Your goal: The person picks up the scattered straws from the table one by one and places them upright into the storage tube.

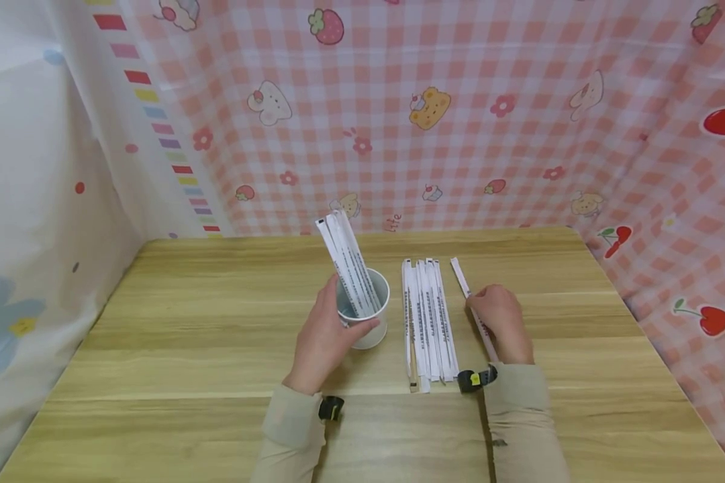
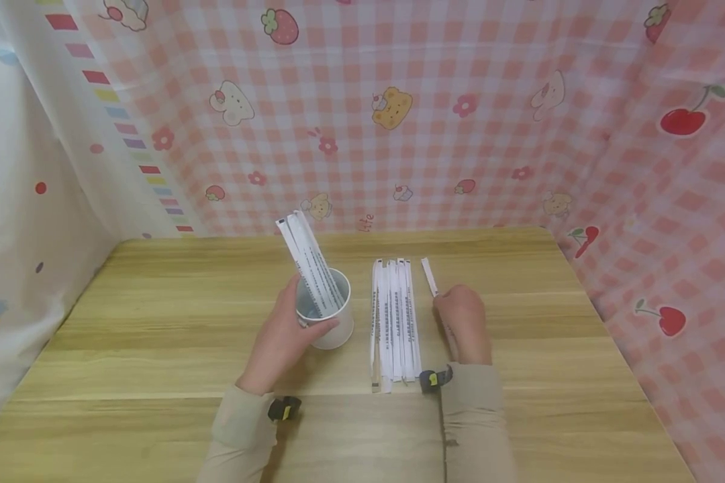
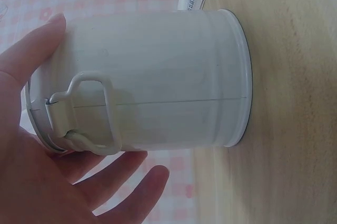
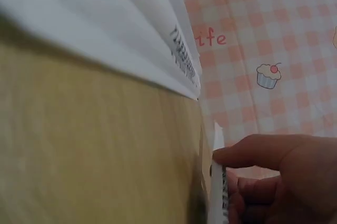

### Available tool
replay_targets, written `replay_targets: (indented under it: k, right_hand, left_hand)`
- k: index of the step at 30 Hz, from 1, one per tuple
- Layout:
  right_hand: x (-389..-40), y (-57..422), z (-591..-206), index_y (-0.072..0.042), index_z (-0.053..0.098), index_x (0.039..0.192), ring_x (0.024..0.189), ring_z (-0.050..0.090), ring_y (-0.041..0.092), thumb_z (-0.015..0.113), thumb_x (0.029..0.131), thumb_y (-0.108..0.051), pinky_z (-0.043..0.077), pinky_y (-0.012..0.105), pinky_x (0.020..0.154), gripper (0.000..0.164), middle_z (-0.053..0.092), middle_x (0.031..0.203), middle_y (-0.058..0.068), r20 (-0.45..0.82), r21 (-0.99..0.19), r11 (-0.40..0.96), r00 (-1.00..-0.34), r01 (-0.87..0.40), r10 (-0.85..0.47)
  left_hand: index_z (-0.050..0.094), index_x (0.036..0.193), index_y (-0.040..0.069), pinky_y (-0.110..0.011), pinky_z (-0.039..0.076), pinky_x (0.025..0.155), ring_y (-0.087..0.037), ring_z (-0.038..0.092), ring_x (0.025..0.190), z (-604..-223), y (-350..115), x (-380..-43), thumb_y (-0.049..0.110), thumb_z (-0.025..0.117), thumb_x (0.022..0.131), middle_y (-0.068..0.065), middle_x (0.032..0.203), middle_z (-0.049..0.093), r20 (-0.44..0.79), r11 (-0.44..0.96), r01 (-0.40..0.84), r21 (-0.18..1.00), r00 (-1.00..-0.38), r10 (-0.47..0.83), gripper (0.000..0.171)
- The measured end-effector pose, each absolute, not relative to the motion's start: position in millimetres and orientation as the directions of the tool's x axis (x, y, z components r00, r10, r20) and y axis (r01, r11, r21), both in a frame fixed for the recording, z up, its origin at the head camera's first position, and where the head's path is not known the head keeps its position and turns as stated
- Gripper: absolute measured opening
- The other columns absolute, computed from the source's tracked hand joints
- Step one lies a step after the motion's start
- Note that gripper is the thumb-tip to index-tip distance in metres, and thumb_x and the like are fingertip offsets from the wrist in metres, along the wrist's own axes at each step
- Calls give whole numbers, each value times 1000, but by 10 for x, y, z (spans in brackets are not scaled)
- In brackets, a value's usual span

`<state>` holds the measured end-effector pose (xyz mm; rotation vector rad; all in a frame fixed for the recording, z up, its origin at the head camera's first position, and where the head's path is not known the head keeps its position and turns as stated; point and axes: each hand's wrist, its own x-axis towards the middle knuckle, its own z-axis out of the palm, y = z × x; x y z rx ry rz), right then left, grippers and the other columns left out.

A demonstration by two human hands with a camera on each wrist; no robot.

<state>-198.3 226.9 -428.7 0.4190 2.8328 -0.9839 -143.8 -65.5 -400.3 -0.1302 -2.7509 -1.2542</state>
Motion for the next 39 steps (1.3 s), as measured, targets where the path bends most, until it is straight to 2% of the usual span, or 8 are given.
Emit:
replay_targets:
  k: [3, 8, 15, 19, 25, 29, 33, 39]
  right_hand:
    - [-1981, 2278, -4234, 0, 62, 88, 64, 53, 23, 52, 82, -22, 43, 28, 50, 26, 59, 81, 14, -176, -611, 740, -959, 282, 220]
    - [-1967, 2241, -4059, -2, 62, 93, 69, 53, 23, 49, 86, -30, 42, 29, 54, 32, 60, 84, 12, -44, -609, 767, -974, 203, 222]
    - [-1855, 2042, -3680, -5, 62, 98, 67, 52, 21, 47, 89, -40, 41, 30, 55, 39, 60, 83, 9, 209, -670, 740, -943, 53, 258]
    - [-1745, 1859, -3469, -5, 62, 96, 65, 51, 19, 51, 88, -39, 38, 30, 56, 37, 60, 77, 6, 431, -678, 727, -860, -108, 274]
    - [-1563, 1560, -3211, 1, 64, 89, 63, 58, 15, 59, 86, -23, 47, 29, 53, 25, 63, 78, 9, 765, -521, 720, -624, -458, 157]
    - [-1498, 1376, -3153, 1, 63, 86, 62, 58, 14, 62, 84, -18, 49, 27, 53, 19, 62, 76, 8, 840, -448, 666, -535, -597, 85]
    - [-1483, 1214, -3177, -1, 63, 86, 63, 58, 12, 64, 82, -15, 49, 25, 54, 15, 62, 74, 5, 872, -383, 642, -489, -665, 14]
    - [-1563, 1037, -3341, -4, 64, 88, 62, 57, 10, 65, 82, -18, 48, 23, 53, 15, 60, 73, 2, 834, -361, 658, -544, -661, -89]
  left_hand:
    - [22, 140, 23, -45, 42, 85, -24, 45, 113, -4006, -654, -1434, 50, 73, 65, -5, 131, 40, 145, 652, 128, 748, -989, 27, 95]
    - [22, 140, 22, -45, 42, 84, -25, 46, 113, -4003, -649, -1429, 49, 74, 65, -6, 131, 41, 149, 657, 126, 743, -989, 22, 95]
    - [24, 138, 22, -45, 43, 82, -25, 47, 112, -3971, -646, -1427, 45, 75, 65, -6, 130, 42, 134, 657, 112, 746, -991, 17, 92]
    - [24, 139, 22, -44, 43, 83, -25, 47, 112, -3962, -644, -1425, 46, 75, 65, -6, 130, 42, 125, 663, 105, 741, -992, 17, 92]
    - [23, 139, 21, -44, 42, 84, -25, 46, 112, -3967, -646, -1430, 48, 74, 66, -5, 130, 41, 133, 666, 114, 737, -991, 22, 93]
    - [24, 139, 20, -43, 43, 83, -25, 47, 112, -3981, -652, -1437, 48, 74, 65, -6, 130, 42, 149, 664, 128, 736, -988, 25, 93]
    - [24, 139, 20, -42, 42, 84, -24, 47, 111, -4005, -662, -1446, 49, 74, 65, -5, 130, 42, 171, 663, 150, 733, -985, 34, 93]
    - [22, 140, 21, -41, 42, 85, -23, 46, 113, -4014, -672, -1453, 49, 73, 66, -4, 131, 40, 171, 663, 161, 731, -984, 50, 94]
